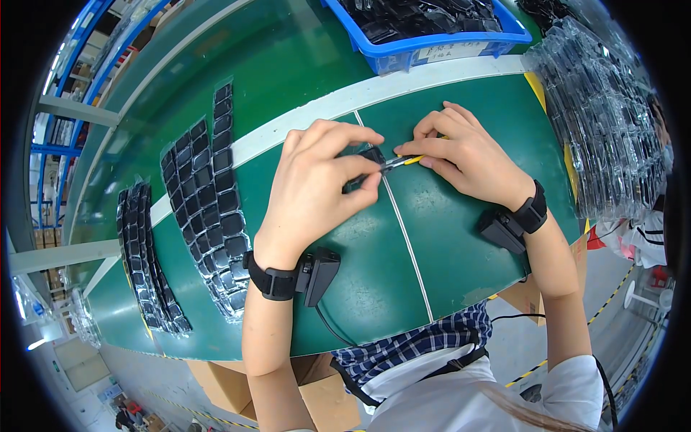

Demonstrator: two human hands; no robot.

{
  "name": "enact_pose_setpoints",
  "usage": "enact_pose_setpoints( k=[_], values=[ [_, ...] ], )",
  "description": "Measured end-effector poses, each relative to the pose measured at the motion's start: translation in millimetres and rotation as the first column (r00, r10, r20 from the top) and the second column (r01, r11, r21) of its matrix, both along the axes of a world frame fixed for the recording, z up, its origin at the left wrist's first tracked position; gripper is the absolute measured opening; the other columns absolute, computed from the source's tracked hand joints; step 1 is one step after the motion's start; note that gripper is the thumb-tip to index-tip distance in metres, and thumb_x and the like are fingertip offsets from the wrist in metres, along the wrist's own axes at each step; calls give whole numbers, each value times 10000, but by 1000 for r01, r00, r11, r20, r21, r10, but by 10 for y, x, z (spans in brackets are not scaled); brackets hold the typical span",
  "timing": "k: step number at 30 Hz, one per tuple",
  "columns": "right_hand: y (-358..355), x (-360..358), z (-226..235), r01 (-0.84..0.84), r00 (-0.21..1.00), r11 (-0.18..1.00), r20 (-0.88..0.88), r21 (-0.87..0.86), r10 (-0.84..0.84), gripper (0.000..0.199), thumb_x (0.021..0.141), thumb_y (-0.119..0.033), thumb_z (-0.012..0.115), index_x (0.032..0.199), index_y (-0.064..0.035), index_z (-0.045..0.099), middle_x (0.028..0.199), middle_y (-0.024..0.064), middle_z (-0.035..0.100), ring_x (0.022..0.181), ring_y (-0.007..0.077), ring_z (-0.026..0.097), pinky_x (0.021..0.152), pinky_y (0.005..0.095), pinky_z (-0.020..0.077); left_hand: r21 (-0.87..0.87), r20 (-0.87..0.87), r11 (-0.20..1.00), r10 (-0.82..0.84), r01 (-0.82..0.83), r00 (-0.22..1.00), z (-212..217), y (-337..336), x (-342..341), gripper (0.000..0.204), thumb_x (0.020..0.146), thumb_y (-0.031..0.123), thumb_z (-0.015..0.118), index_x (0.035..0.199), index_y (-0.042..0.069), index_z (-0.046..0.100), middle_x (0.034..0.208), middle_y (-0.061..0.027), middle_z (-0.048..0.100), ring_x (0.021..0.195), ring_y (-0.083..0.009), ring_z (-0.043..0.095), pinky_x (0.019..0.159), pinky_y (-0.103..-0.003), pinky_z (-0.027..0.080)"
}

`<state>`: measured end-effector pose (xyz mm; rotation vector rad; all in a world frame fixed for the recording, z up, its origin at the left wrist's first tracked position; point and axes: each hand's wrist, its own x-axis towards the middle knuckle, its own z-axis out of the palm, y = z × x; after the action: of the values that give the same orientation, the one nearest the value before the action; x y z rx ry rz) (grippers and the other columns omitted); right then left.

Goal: The person separates small black components from a plastic strip using a utility knife and places them into a blue bin.

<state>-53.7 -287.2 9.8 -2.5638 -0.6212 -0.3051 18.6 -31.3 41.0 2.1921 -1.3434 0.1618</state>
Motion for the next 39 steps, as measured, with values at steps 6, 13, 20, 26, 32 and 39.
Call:
enact_pose_setpoints(
  k=[6,13,20,26,32,39],
  values=[
    [-6,-6,12,-39,998,999,-58,15,40,315,882,-69,739,1166,-204,766,1028,9,564,980,242,583,1176,544,353,75,-198,980,197,-185,960,-218,19,62,116,818,214,824,880,118,805,1131,18,729,1058,-229,644,934,-392,472],
    [-12,1,-10,-51,995,998,-79,29,53,313,869,-51,742,1134,-215,777,1031,-7,566,997,225,585,1222,566,298,39,-340,976,215,-215,916,-257,10,86,153,793,225,852,892,116,816,1110,-11,739,1031,-268,645,910,-405,517],
    [-10,54,-17,-64,992,998,-106,29,67,314,885,-73,734,1151,-236,778,1044,-17,567,1032,205,590,1242,574,250,38,-402,973,225,-230,888,-268,-23,103,152,768,205,868,879,113,820,1100,-12,742,1025,-267,641,896,-395,522],
    [-23,110,82,-102,985,995,-142,-10,99,281,918,-95,699,1140,-250,777,1080,-26,581,1095,185,600,1251,585,211,-13,-275,982,179,-189,945,-304,16,121,132,736,200,880,846,149,828,1073,10,746,1034,-268,641,902,-404,525],
    [-342,-1,248,-21,963,999,-270,-51,6,244,867,-36,710,1032,-193,799,1057,-16,597,1087,207,600,1250,542,218,27,-280,978,208,-209,937,-270,46,81,134,734,259,879,836,183,835,1148,36,732,1140,-251,604,968,-419,465],
    [-509,14,208,39,950,999,-310,22,-31,264,836,-4,734,1037,-165,793,1046,-7,607,1094,197,587,1241,521,232,210,-102,965,180,-156,978,-54,4,-106,285,639,277,892,875,150,794,1307,43,659,1283,-232,520,1042,-445,344]
  ],
)
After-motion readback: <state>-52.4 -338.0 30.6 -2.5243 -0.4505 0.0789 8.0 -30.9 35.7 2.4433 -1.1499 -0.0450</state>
